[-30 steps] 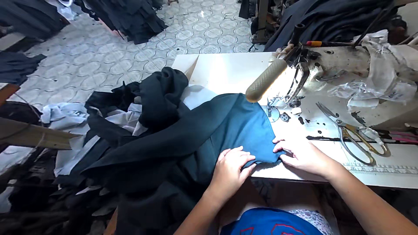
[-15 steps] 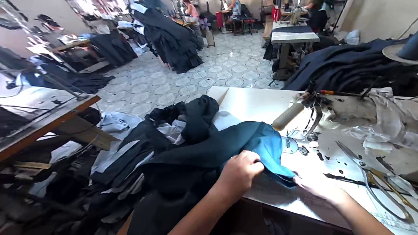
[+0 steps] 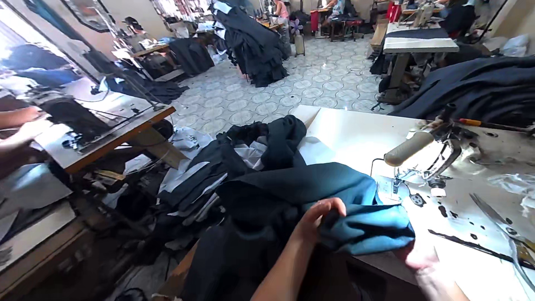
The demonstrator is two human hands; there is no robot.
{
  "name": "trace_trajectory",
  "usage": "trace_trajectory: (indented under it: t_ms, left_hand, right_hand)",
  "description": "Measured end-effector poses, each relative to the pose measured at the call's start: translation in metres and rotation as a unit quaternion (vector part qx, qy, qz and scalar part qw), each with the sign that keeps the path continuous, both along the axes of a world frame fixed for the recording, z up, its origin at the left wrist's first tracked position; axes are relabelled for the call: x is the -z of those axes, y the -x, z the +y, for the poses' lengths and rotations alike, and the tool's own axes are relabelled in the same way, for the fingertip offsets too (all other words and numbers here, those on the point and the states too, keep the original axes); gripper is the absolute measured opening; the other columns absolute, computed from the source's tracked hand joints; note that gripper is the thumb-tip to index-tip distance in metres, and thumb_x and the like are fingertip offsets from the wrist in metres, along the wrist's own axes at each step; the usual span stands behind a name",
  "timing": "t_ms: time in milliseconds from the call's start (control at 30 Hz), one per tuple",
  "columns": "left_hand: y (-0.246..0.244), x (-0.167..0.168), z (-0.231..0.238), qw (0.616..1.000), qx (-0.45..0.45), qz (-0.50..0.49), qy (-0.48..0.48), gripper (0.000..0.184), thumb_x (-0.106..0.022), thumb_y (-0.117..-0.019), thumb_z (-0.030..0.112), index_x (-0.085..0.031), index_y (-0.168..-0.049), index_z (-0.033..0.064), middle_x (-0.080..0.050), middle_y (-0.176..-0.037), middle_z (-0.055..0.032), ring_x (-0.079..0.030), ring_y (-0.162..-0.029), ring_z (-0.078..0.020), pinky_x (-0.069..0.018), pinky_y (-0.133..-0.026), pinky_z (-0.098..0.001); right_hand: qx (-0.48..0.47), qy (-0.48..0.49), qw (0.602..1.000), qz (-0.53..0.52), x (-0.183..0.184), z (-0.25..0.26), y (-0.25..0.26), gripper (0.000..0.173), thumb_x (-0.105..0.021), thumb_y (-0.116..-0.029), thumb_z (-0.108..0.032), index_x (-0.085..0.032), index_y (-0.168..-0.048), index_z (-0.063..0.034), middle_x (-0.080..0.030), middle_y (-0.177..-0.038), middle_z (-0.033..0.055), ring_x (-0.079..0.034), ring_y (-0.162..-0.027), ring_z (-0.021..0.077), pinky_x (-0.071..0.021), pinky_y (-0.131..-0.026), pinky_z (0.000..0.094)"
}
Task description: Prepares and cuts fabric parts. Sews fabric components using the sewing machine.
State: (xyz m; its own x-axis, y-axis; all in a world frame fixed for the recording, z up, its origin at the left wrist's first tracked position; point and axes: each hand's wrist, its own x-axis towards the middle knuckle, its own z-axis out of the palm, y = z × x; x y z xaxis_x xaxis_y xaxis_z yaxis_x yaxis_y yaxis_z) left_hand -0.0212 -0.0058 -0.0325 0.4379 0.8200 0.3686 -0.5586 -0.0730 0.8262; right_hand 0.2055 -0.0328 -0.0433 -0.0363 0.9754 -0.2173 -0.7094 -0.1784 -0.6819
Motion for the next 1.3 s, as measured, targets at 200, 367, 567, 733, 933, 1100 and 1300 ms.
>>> trace_trajectory:
  t_ms: [200, 367, 567, 733, 933, 1100, 1300]
  left_hand:
    - [-0.030, -0.006, 0.004, 0.843, -0.331, 0.397, -0.149, 0.034, -0.060, -0.0981, 0.027, -0.073, -0.112, -0.0017, -0.069, -0.104, -0.0127, -0.064, -0.099, -0.0154, -0.0526, -0.090, -0.0295]
    - [-0.013, -0.031, 0.019, 0.957, 0.171, 0.233, -0.005, 0.018, -0.061, -0.0971, 0.029, -0.071, -0.084, 0.0222, -0.069, -0.081, 0.0174, -0.062, -0.075, 0.0093, -0.0509, -0.069, -0.0132]
    - [-0.026, -0.087, 0.021, 0.692, 0.180, 0.678, -0.168, 0.048, -0.055, -0.1046, 0.042, -0.063, -0.118, -0.0032, -0.066, -0.095, -0.0224, -0.066, -0.089, -0.0327, -0.0539, -0.078, -0.0479]
    - [-0.044, -0.040, 0.011, 0.606, -0.147, 0.696, -0.356, 0.039, -0.062, -0.0977, 0.033, -0.072, -0.118, 0.0019, -0.069, -0.113, -0.0230, -0.065, -0.109, -0.0433, -0.0506, -0.087, -0.0579]
    - [-0.054, -0.038, 0.024, 0.852, 0.018, 0.510, -0.115, 0.037, -0.068, -0.0961, 0.030, -0.070, -0.107, -0.0053, -0.066, -0.110, -0.0157, -0.060, -0.108, -0.0218, -0.0471, -0.096, -0.0372]
    - [-0.029, -0.020, 0.049, 0.905, 0.382, 0.186, 0.035, 0.015, -0.069, -0.0938, 0.039, -0.073, -0.104, 0.0289, -0.073, -0.096, 0.0219, -0.066, -0.088, 0.0113, -0.0546, -0.077, -0.0116]
    - [-0.036, -0.062, 0.017, 0.582, -0.129, 0.670, -0.442, 0.018, -0.064, -0.0950, 0.018, -0.070, -0.085, 0.0040, -0.065, -0.069, -0.0133, -0.068, -0.069, -0.0307, -0.0503, -0.075, -0.0522]
  right_hand:
    - [-0.161, -0.082, 0.965, -0.191, -0.028, 0.021, -0.021, 0.032, -0.034, -0.1094, -0.018, -0.066, -0.104, -0.0168, -0.074, -0.089, -0.0077, -0.070, -0.084, 0.0005, -0.0594, -0.080, 0.0218]
    - [-0.416, -0.148, 0.823, -0.357, -0.058, 0.035, -0.047, 0.042, -0.079, -0.0696, -0.025, -0.063, -0.106, -0.0097, -0.069, -0.090, -0.0113, -0.064, -0.086, -0.0062, -0.0538, -0.081, 0.0161]
    - [-0.468, -0.224, 0.459, -0.721, -0.109, 0.035, -0.047, 0.028, -0.063, -0.0990, -0.014, -0.067, -0.114, 0.0090, -0.068, -0.106, 0.0272, -0.065, -0.101, 0.0393, -0.0483, -0.089, 0.0552]
    - [-0.327, -0.172, 0.354, -0.859, -0.082, 0.032, -0.055, 0.036, -0.044, -0.1028, 0.000, -0.062, -0.134, 0.0026, -0.061, -0.127, 0.0300, -0.058, -0.120, 0.0480, -0.0345, -0.105, 0.0664]
    - [-0.356, -0.197, 0.600, -0.689, -0.076, 0.035, -0.077, 0.042, -0.060, -0.0995, -0.018, -0.060, -0.129, 0.0118, -0.064, -0.121, 0.0287, -0.059, -0.119, 0.0394, -0.0399, -0.105, 0.0551]
    - [-0.513, -0.159, 0.762, -0.361, -0.058, 0.029, -0.082, 0.012, -0.067, -0.0901, -0.011, -0.063, -0.102, -0.0081, -0.068, -0.084, -0.0143, -0.062, -0.078, -0.0111, -0.0530, -0.074, 0.0120]
    - [-0.257, -0.387, 0.476, -0.747, -0.063, 0.030, -0.073, 0.020, -0.060, -0.0942, -0.003, -0.075, -0.108, -0.0019, -0.070, -0.090, 0.0206, -0.069, -0.085, 0.0360, -0.0537, -0.075, 0.0537]
